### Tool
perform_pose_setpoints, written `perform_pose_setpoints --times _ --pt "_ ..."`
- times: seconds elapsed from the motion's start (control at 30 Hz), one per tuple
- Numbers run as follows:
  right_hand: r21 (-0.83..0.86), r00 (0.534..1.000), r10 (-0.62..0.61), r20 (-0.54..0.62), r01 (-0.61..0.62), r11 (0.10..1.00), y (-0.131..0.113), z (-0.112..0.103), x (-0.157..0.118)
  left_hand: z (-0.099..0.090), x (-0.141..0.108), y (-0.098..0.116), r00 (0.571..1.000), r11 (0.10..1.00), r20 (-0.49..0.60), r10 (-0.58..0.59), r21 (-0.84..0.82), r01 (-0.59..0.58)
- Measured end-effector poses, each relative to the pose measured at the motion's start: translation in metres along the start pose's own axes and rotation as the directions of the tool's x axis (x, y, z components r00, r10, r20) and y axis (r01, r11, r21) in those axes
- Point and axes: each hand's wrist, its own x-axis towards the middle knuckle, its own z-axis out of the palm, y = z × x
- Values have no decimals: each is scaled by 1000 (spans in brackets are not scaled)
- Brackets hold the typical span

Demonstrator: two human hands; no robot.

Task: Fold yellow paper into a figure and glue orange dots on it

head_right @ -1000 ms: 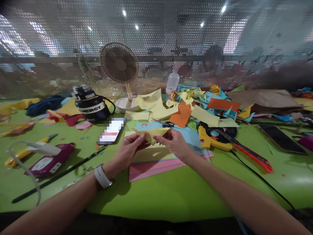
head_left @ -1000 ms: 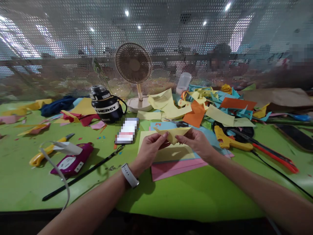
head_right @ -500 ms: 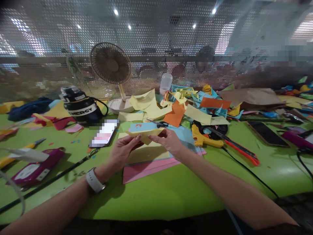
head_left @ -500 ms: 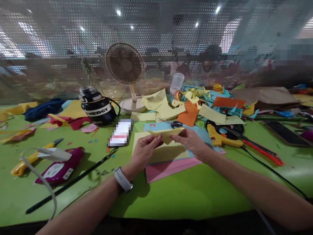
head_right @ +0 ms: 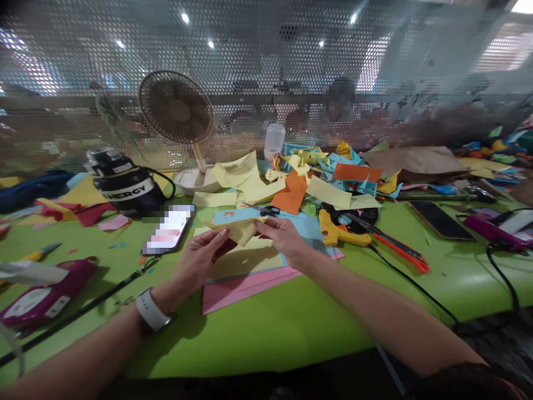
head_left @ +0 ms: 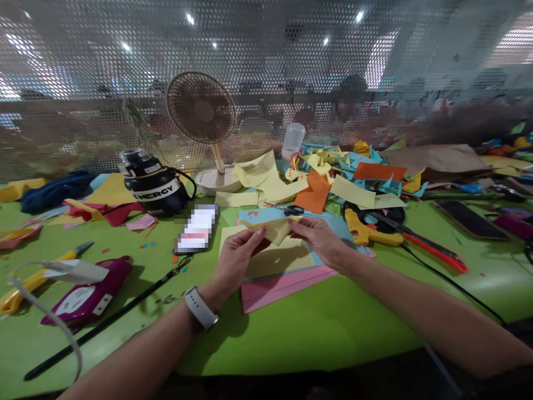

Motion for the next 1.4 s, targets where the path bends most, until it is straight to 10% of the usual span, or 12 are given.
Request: perform_pose_setpoints --times 1.0,1.2,1.4 --pt "-76 981 -171 -96 164 984 -4 -3 3 1 -2 2 996 998 -83 -25 -64 20" --pt "-102 989 -128 -73 120 987 -8 6 -5 2 -5 -2 985 992 124 -119 65 112" --pt "-140 987 -146 -65 135 981 -9 8 -9 1 -5 -5 993 990 81 -81 123 70"
